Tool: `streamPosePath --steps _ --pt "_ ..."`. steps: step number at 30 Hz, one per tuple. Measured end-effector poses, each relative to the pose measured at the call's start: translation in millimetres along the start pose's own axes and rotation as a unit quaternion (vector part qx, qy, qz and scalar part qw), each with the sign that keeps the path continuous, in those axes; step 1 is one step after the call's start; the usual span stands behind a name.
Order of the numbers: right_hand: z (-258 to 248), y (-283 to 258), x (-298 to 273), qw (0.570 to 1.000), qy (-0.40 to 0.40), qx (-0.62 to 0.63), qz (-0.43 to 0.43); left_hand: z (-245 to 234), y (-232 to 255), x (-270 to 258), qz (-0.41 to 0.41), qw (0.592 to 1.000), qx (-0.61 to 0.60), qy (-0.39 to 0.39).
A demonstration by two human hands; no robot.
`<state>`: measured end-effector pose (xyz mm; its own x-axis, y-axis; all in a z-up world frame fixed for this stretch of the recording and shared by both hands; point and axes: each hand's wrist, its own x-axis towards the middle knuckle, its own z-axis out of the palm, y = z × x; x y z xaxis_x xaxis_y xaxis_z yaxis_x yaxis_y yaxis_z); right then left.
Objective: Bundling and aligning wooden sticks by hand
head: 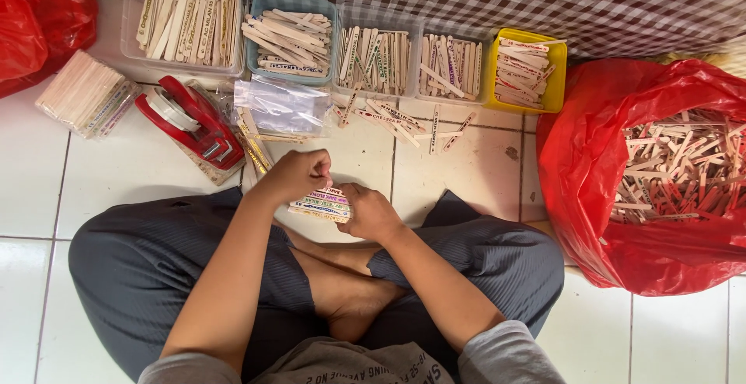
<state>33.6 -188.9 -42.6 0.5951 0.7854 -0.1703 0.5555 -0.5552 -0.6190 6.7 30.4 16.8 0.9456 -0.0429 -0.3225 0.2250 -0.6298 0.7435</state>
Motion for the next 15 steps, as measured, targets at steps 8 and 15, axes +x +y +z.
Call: streamPosePath --steps 8,15 --pt "10 12 0 1.000 0.004 0.001 -0.010 10 -53 61 -0.036 0.985 -0.005 -0.171" --pt "8 13 1 1.000 -0.006 0.020 -0.022 4 -49 44 -0.005 0.986 -0.025 -0.163"
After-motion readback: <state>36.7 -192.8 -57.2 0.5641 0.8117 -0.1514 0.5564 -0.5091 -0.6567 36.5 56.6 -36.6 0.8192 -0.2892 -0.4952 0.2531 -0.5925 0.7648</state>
